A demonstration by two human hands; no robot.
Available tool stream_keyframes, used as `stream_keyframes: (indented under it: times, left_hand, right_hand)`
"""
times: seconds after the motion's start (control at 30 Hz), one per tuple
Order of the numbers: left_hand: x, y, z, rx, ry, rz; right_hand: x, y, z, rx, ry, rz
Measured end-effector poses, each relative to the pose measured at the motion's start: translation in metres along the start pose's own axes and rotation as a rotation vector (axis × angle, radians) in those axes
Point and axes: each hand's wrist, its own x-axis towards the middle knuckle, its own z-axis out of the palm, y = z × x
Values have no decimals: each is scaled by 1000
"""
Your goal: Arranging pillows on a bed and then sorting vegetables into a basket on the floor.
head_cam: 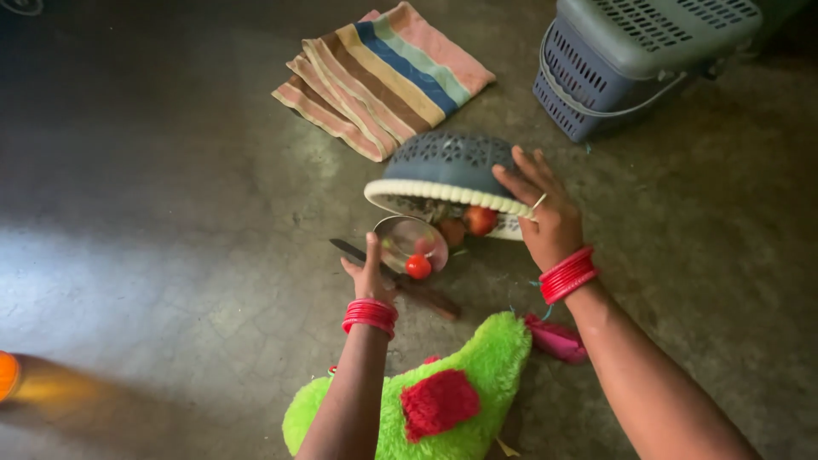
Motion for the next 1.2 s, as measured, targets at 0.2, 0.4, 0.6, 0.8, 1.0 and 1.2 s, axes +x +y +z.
stream_keyframes:
  times: [0.2, 0.4, 0.6, 0.8, 1.0, 1.2]
  left_hand:
    - [87, -58, -40, 208, 59, 314]
    - [-13, -14, -17, 1137, 322, 364]
    - [-23, -29, -16, 1601, 148, 722]
    - [-10, -61, -26, 1614, -141, 597]
    - [-5, -62, -40, 1571, -100, 534]
    - [34, -77, -59, 1687, -135, 474]
  right_hand:
    - [9, -10, -27, -146, -37, -149]
    - [15, -6, -39, -237, 13, -152]
    - [0, 31, -35, -403, 47, -173]
    - [-15, 55, -50, -529, -68, -153]
    - [-31, 66, -68, -509, -16, -121]
    - [-28, 85, -86, -377, -81, 54]
